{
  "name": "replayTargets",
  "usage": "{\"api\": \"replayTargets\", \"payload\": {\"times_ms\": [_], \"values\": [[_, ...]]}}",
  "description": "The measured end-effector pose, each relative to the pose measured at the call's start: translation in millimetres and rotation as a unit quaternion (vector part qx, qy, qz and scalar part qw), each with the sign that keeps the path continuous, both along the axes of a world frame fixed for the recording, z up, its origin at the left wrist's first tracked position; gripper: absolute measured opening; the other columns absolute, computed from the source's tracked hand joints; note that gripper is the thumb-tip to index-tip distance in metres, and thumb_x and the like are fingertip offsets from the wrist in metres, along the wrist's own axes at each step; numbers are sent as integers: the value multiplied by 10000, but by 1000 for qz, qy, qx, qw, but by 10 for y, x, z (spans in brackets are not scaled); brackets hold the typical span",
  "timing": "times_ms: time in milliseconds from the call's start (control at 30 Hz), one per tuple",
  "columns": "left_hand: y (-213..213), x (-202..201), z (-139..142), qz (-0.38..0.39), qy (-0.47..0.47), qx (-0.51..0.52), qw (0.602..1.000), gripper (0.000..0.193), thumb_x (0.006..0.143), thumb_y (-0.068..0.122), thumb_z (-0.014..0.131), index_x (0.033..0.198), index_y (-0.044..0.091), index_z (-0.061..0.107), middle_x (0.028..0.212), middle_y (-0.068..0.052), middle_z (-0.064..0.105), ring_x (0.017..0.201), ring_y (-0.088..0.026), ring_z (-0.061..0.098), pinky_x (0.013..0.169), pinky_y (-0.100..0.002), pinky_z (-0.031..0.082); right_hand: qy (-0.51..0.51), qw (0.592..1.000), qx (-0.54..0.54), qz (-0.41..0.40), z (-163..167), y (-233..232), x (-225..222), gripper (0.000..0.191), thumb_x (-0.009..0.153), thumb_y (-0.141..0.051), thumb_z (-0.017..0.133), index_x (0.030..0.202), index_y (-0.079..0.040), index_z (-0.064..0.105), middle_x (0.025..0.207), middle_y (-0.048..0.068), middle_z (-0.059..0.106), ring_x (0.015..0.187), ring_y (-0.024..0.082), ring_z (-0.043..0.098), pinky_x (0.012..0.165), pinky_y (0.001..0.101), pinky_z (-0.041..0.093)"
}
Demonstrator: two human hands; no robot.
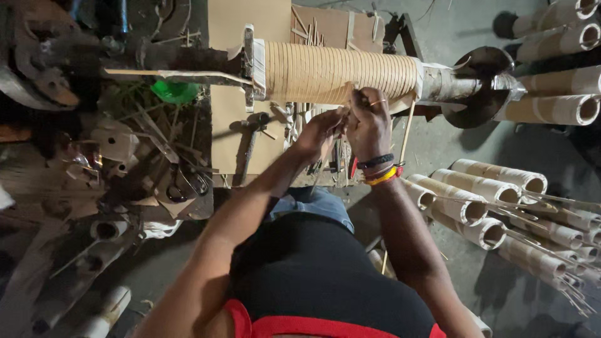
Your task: The person stands at a workshop machine and winds thin wooden strips around a large horizontal drum, feeding and smoothing the strips by hand as the drum turns. They cut and trim strip ends with scissors and handle loose strips from the workbench.
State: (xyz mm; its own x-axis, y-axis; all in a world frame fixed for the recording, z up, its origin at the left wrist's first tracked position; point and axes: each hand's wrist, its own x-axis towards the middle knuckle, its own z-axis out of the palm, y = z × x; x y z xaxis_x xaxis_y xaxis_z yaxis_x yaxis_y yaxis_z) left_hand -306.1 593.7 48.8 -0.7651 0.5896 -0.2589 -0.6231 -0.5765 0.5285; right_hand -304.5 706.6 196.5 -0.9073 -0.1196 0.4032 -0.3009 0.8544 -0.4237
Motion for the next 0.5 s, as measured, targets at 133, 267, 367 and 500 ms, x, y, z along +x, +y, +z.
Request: {"api": "replayTargets", "payload": {"times_ms": [133, 267, 367, 500], "values": [[0, 48, -119, 8, 15, 21, 1000, 286, 1000, 304, 651, 1126, 47, 667, 985, -30, 667, 909, -176, 587, 834, -353, 456, -33, 999, -14, 16, 17, 76, -24, 311, 918, 78, 727, 1222, 15, 721, 1096, 136, 605, 1008, 308, 632, 856, 412, 541], [-22, 36, -354, 15, -25, -6, 1000, 282, 1005, 266, 646, 1152, 29, 681, 1119, -58, 726, 949, -187, 605, 881, -367, 491, -15, 1000, -2, 22, -45, 120, -62, 351, 850, 55, 831, 1185, -8, 747, 1052, 119, 596, 960, 304, 604, 808, 407, 518], [-98, 0, -508, -25, 185, -229, 955, 350, 1090, 355, 578, 1186, 51, 723, 1000, -58, 691, 972, -180, 595, 934, -333, 479, 15, 1000, 9, 15, -97, 107, -82, 340, 838, 62, 866, 1148, -26, 758, 1034, 96, 596, 947, 284, 601, 795, 406, 508], [-95, 81, -573, 87, 138, -390, 906, 312, 1051, 349, 632, 1050, 39, 670, 987, -88, 681, 928, -222, 611, 845, -367, 504, 24, 1000, 12, 0, -95, 84, -87, 331, 838, 60, 885, 1129, -40, 764, 1017, 93, 591, 932, 279, 596, 775, 399, 507]]}}
